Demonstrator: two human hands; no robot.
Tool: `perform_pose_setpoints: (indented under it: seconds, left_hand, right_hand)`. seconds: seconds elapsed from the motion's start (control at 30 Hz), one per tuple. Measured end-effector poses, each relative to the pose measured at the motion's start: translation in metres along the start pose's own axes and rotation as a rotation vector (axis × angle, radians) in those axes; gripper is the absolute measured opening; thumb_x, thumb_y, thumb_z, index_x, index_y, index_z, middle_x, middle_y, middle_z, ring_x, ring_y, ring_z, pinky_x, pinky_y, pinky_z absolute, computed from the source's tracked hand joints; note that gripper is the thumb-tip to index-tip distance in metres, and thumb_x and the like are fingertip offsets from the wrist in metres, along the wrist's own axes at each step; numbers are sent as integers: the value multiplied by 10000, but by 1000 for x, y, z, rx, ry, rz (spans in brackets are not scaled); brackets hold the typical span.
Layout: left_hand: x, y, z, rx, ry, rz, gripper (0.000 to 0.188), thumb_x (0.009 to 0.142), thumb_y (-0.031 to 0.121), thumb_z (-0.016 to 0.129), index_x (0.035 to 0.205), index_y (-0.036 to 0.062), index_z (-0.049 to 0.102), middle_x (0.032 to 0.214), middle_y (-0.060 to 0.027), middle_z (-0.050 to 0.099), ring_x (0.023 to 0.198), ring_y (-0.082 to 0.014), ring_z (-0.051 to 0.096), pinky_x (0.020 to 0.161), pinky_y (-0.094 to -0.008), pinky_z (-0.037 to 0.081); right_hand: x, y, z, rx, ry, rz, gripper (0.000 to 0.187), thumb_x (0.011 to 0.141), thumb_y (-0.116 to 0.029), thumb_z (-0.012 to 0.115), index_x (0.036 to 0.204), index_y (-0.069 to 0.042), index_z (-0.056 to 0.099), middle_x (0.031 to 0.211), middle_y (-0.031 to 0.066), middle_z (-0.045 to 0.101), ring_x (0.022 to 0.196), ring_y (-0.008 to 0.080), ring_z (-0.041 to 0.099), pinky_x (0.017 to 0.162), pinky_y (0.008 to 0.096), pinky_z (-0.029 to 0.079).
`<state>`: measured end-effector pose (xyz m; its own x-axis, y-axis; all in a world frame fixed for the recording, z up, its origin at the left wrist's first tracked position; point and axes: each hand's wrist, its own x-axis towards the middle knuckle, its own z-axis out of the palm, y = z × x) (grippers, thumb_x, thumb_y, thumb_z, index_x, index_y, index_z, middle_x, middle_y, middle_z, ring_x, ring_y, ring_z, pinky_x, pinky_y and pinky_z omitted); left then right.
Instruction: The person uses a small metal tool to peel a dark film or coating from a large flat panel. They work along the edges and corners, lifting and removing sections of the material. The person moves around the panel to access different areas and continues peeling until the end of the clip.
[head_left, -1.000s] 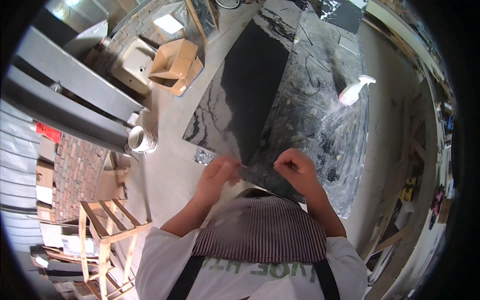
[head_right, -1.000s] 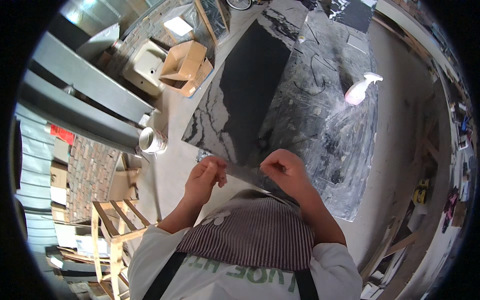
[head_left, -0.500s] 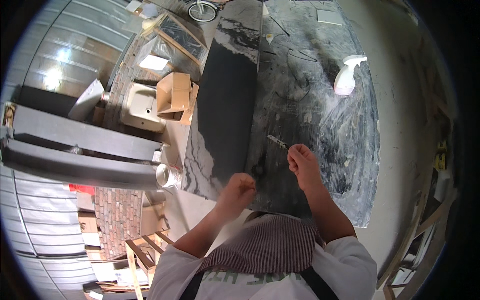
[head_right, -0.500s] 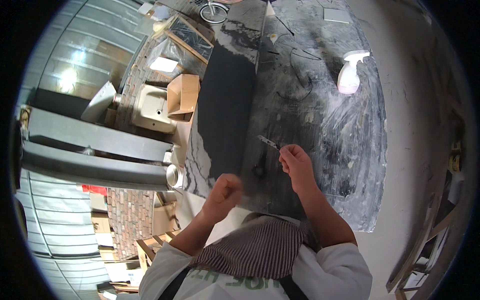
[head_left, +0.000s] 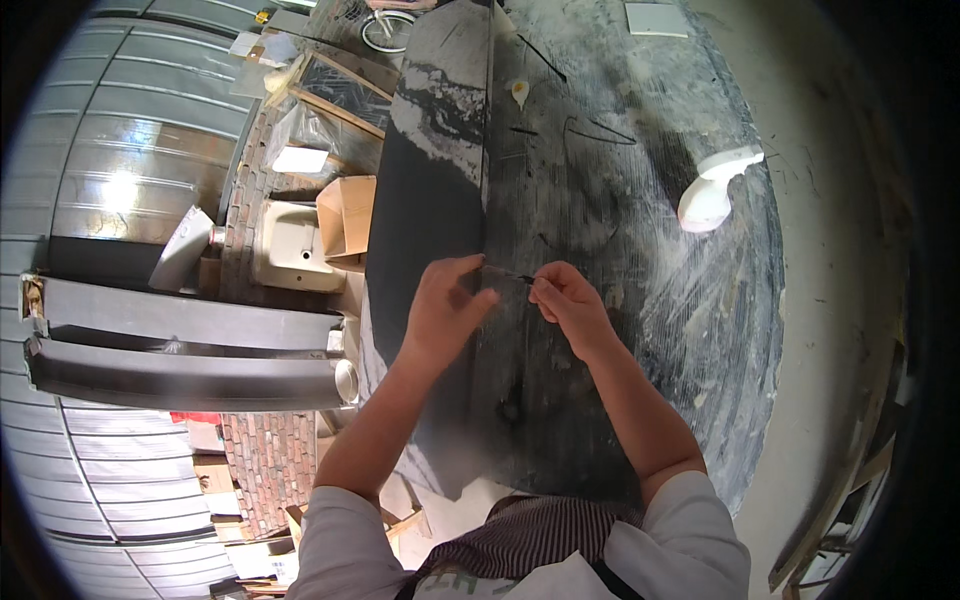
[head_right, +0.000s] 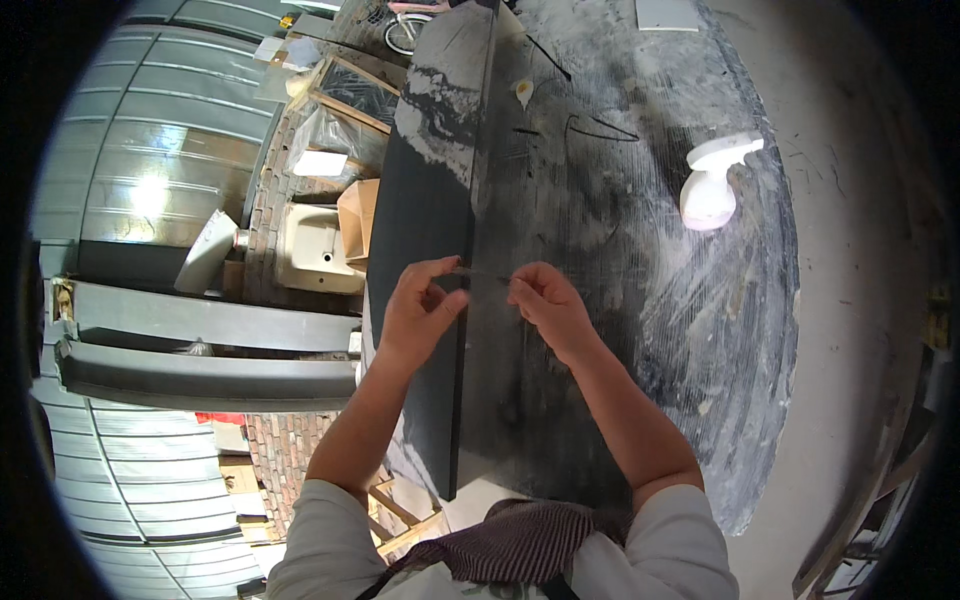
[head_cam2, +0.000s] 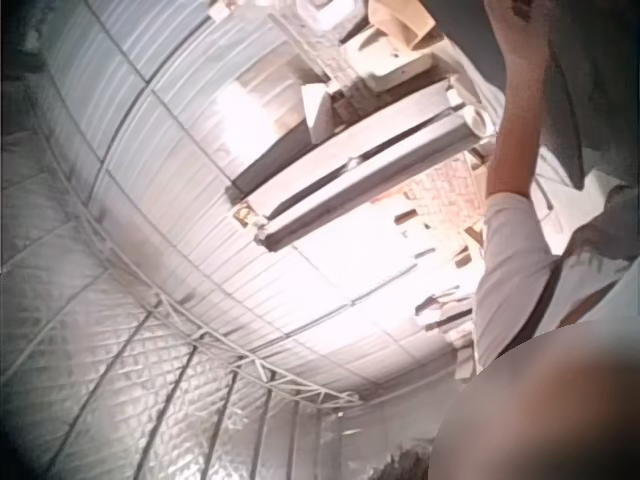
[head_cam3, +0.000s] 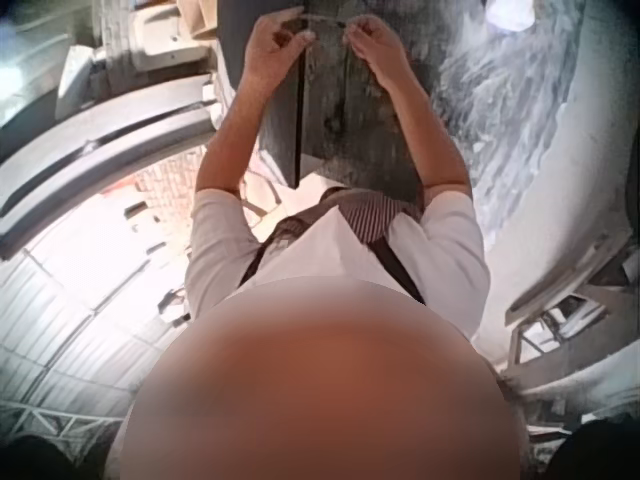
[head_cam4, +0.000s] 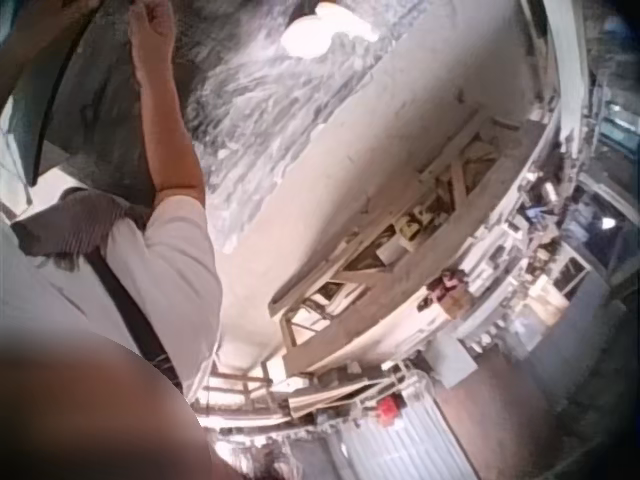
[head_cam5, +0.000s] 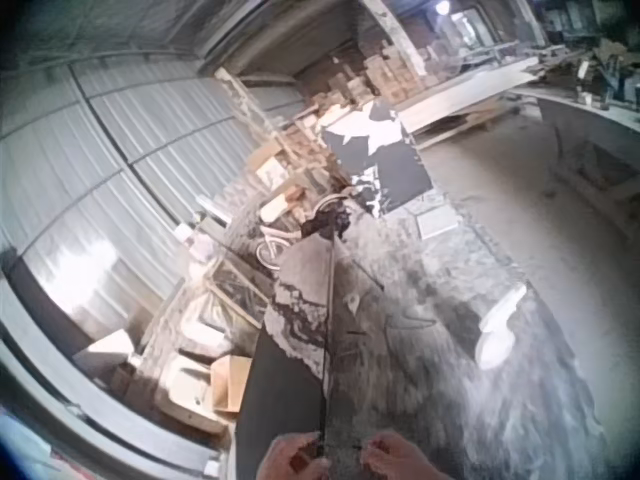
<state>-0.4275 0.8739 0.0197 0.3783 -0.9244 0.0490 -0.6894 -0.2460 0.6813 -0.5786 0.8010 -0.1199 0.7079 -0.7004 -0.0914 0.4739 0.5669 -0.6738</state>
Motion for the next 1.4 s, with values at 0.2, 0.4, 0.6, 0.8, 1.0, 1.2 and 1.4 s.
perform_pose_setpoints:
  seconds: [0.2,0.4,0.6,0.8,1.0,1.2,1.4]
  left_hand:
    - [75,-13,3,87,11,102,102,820,57,752,900,35,692,900,-93,642,781,-217,636,690,-311,513]
    - [156,-34,20,257,37,208,67,815,63,730,852,35,682,867,-90,638,745,-228,640,664,-334,511]
    - [227,-40,34,114,31,44,97,867,117,721,909,30,706,828,-91,681,719,-177,664,663,-317,515]
    - [260,-48,47,98,38,101,125,885,142,728,920,23,710,829,-74,678,733,-143,647,680,-292,511]
    - [269,-46,46,61,12,101,114,905,125,719,913,13,699,843,-41,663,762,-97,618,686,-271,500]
    - [279,-52,40,14,-26,97,114,909,117,720,920,6,694,819,-22,663,759,-78,600,688,-257,491]
    - [307,-71,43,128,77,135,113,913,110,710,928,-1,694,802,-27,669,730,-95,598,673,-267,487]
  right_hand:
    - [75,-6,-14,-148,-1,3,119,1040,-190,562,1074,-81,595,885,-20,590,716,53,471,629,236,405]
    - [155,-16,-21,-453,172,-181,238,1024,-173,574,1218,-39,606,979,18,651,824,90,587,698,253,475]
    - [215,-27,-32,-349,272,-226,258,1007,-176,594,1222,-34,612,984,43,675,855,112,619,743,278,497]
    - [243,-32,-43,-484,370,-286,227,986,-167,620,1178,-51,655,995,29,680,850,103,622,750,278,498]
    - [243,-38,-46,-406,276,-328,228,967,-168,657,1163,-56,683,977,14,685,858,88,620,762,266,496]
    - [257,-32,-41,-324,383,-379,221,953,-170,686,1144,-59,685,967,20,701,877,95,641,780,264,509]
    - [293,-24,-32,-356,450,-350,212,946,-173,694,1115,-45,688,972,43,713,883,122,660,784,281,516]
